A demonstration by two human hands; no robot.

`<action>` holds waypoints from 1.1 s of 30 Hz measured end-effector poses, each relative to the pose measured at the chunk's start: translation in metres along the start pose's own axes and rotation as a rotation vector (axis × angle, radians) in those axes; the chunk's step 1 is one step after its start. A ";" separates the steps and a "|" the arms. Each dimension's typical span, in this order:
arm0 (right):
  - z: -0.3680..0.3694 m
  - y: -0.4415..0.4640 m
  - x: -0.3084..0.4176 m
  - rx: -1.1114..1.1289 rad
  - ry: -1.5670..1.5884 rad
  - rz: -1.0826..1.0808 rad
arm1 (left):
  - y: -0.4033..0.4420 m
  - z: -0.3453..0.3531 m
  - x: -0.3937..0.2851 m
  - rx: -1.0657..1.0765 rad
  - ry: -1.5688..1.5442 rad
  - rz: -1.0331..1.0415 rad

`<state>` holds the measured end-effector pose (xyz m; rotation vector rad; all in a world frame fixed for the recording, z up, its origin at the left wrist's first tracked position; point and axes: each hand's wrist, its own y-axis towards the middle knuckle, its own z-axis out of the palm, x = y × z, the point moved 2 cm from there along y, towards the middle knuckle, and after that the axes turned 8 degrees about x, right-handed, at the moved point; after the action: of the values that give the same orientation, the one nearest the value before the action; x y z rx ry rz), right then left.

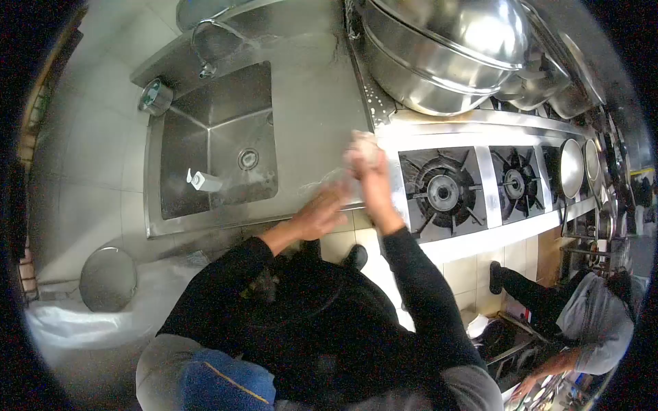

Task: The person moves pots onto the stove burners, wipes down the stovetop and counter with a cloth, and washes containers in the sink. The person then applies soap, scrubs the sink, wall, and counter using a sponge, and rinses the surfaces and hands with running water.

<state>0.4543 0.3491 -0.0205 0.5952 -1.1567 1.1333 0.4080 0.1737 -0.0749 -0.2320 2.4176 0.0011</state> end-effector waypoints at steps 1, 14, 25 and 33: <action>-0.022 -0.004 0.001 -0.052 0.088 0.012 | 0.004 0.000 0.011 0.003 -0.009 0.003; 0.037 0.048 -0.082 -0.326 -1.632 -0.110 | 0.030 -0.203 0.282 -0.225 0.467 -0.739; 0.176 0.262 -0.021 -0.064 -1.323 -0.174 | -0.026 -0.126 0.173 -0.563 -0.081 -0.121; 0.045 0.130 0.024 -0.696 -1.076 -0.302 | 0.065 -0.065 0.122 0.049 0.317 0.436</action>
<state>0.3166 0.3677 -0.0050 0.7988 -2.1422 0.0194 0.2643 0.2135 -0.1093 0.3449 2.7305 0.1089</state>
